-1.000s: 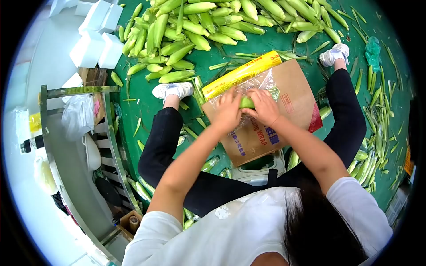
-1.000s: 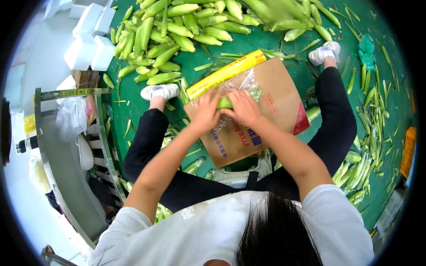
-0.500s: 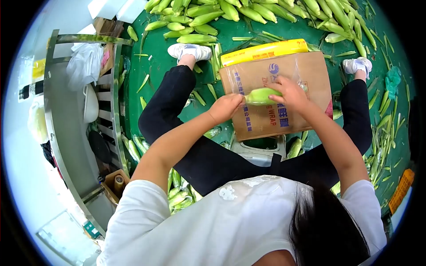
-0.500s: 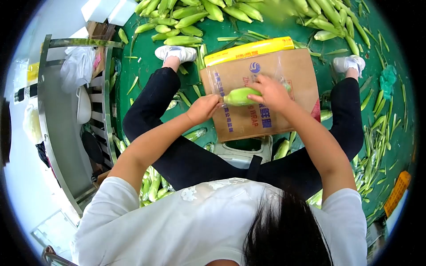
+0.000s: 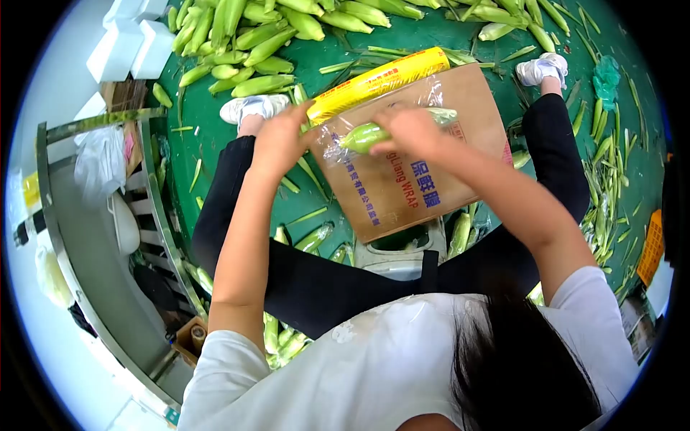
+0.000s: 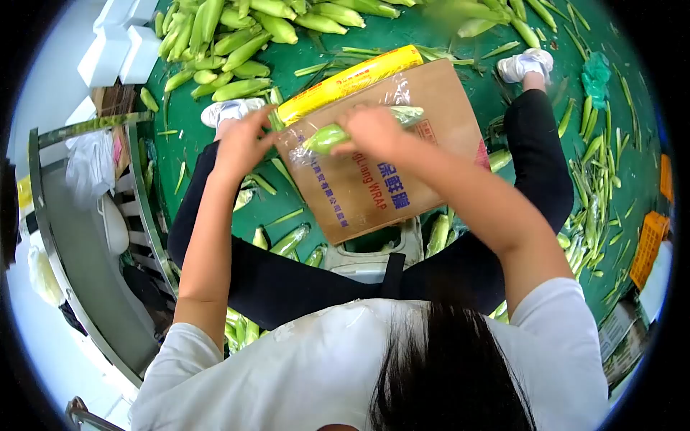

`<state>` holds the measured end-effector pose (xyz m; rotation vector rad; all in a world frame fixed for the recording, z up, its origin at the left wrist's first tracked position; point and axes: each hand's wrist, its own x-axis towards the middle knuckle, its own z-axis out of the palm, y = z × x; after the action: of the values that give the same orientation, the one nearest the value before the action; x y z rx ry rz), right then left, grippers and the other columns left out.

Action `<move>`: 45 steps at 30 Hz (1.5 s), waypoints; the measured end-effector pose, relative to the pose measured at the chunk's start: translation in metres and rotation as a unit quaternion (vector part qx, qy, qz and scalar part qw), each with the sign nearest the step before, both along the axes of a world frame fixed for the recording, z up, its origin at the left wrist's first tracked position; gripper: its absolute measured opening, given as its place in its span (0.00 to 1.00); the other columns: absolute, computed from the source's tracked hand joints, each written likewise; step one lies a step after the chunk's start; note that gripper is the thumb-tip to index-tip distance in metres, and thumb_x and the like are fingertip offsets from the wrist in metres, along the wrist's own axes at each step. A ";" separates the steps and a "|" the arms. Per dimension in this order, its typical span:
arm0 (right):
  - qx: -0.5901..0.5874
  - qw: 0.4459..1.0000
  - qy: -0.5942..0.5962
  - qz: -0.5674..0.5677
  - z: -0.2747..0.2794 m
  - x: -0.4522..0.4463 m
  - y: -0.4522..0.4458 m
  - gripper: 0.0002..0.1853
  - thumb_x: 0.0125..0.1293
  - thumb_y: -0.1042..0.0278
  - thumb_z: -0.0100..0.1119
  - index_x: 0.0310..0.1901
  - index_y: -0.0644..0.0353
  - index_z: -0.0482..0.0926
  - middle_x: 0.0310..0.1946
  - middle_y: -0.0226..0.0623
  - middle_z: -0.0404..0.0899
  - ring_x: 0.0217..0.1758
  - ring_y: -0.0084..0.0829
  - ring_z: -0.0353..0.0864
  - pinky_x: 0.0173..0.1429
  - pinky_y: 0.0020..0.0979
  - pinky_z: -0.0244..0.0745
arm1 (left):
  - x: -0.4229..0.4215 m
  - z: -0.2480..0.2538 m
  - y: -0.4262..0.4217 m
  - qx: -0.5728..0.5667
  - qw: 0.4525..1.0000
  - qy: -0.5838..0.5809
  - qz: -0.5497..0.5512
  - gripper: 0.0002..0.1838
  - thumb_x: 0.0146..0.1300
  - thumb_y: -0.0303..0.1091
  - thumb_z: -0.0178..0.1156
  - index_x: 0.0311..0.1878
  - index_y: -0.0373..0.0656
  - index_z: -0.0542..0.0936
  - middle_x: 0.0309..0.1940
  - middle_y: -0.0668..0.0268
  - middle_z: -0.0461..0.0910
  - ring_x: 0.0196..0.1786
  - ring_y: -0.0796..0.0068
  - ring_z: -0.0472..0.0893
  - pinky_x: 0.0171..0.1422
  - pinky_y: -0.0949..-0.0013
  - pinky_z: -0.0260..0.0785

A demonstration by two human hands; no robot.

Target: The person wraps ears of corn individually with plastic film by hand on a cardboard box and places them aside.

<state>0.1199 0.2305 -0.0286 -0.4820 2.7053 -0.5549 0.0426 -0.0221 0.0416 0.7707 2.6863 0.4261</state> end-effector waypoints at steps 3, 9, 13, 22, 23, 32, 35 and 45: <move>0.008 0.995 0.099 0.004 -0.015 0.017 -0.005 0.32 0.50 0.52 0.77 0.55 0.55 0.78 0.53 0.41 0.80 0.60 0.38 0.79 0.61 0.40 0.75 | -0.022 -0.022 0.060 0.229 0.971 0.041 -0.064 0.15 0.71 0.31 0.56 0.58 0.44 0.81 0.50 0.55 0.83 0.53 0.51 0.83 0.58 0.57 0.75; -0.036 0.987 -0.150 0.045 -0.002 0.022 0.008 0.34 0.43 0.61 0.76 0.58 0.49 0.79 0.48 0.45 0.84 0.48 0.46 0.85 0.54 0.42 0.81 | 0.007 -0.124 0.142 0.218 0.930 -0.058 -0.289 0.21 0.78 0.41 0.43 0.68 0.57 0.77 0.75 0.66 0.67 0.81 0.62 0.56 0.82 0.47 0.44; -0.012 0.896 -0.364 0.253 -0.010 0.009 0.003 0.38 0.45 0.48 0.76 0.61 0.51 0.80 0.54 0.46 0.83 0.53 0.44 0.84 0.58 0.41 0.78 | 0.018 -0.134 0.144 0.008 0.881 0.146 -0.450 0.25 0.76 0.47 0.46 0.75 0.68 0.68 0.80 0.73 0.58 0.83 0.66 0.53 0.83 0.41 0.42; -0.410 0.463 -0.773 -0.143 0.069 0.176 0.037 0.37 0.66 0.41 0.65 0.66 0.61 0.71 0.49 0.42 0.80 0.42 0.34 0.86 0.49 0.36 0.84 | 0.051 -0.125 0.138 0.028 0.896 0.144 -0.420 0.27 0.73 0.47 0.49 0.74 0.57 0.68 0.79 0.64 0.58 0.81 0.64 0.57 0.82 0.43 0.45; -0.490 0.478 -0.705 -0.186 0.079 0.187 0.055 0.39 0.67 0.41 0.64 0.70 0.60 0.66 0.52 0.43 0.81 0.48 0.36 0.85 0.53 0.38 0.83 | 0.066 -0.119 0.141 0.011 0.904 0.151 -0.400 0.28 0.73 0.46 0.50 0.74 0.53 0.68 0.79 0.61 0.59 0.81 0.62 0.57 0.82 0.45 0.46; -0.599 0.479 -0.181 -0.616 0.154 0.393 0.144 0.42 0.66 0.34 0.53 0.73 0.56 0.64 0.42 0.37 0.76 0.37 0.33 0.78 0.37 0.37 0.74 | 0.157 -0.073 0.107 0.333 0.870 0.028 -0.362 0.24 0.60 0.29 0.60 0.62 0.49 0.78 0.67 0.52 0.72 0.66 0.53 0.74 0.71 0.48 0.64; -0.435 0.462 -0.170 -0.754 0.135 0.463 0.143 0.38 0.68 0.43 0.52 0.73 0.58 0.64 0.47 0.39 0.75 0.43 0.34 0.77 0.44 0.37 0.73 | 0.030 -0.105 0.099 0.369 0.918 0.045 0.136 0.18 0.67 0.28 0.56 0.60 0.37 0.76 0.52 0.54 0.80 0.54 0.54 0.79 0.66 0.56 0.70; 0.026 0.662 0.030 -0.748 0.160 0.477 0.199 0.24 0.75 0.71 0.49 0.71 0.65 0.67 0.64 0.46 0.72 0.65 0.38 0.73 0.68 0.38 0.68 | -0.291 -0.283 0.077 0.450 0.668 -0.316 0.501 0.33 0.62 0.60 0.67 0.58 0.43 0.74 0.44 0.60 0.81 0.36 0.67 0.81 0.36 0.63 0.78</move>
<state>0.5964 0.4291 0.1317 1.9536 2.5037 -0.7352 -0.2482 0.0545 -0.2411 -0.7448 1.7992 1.9102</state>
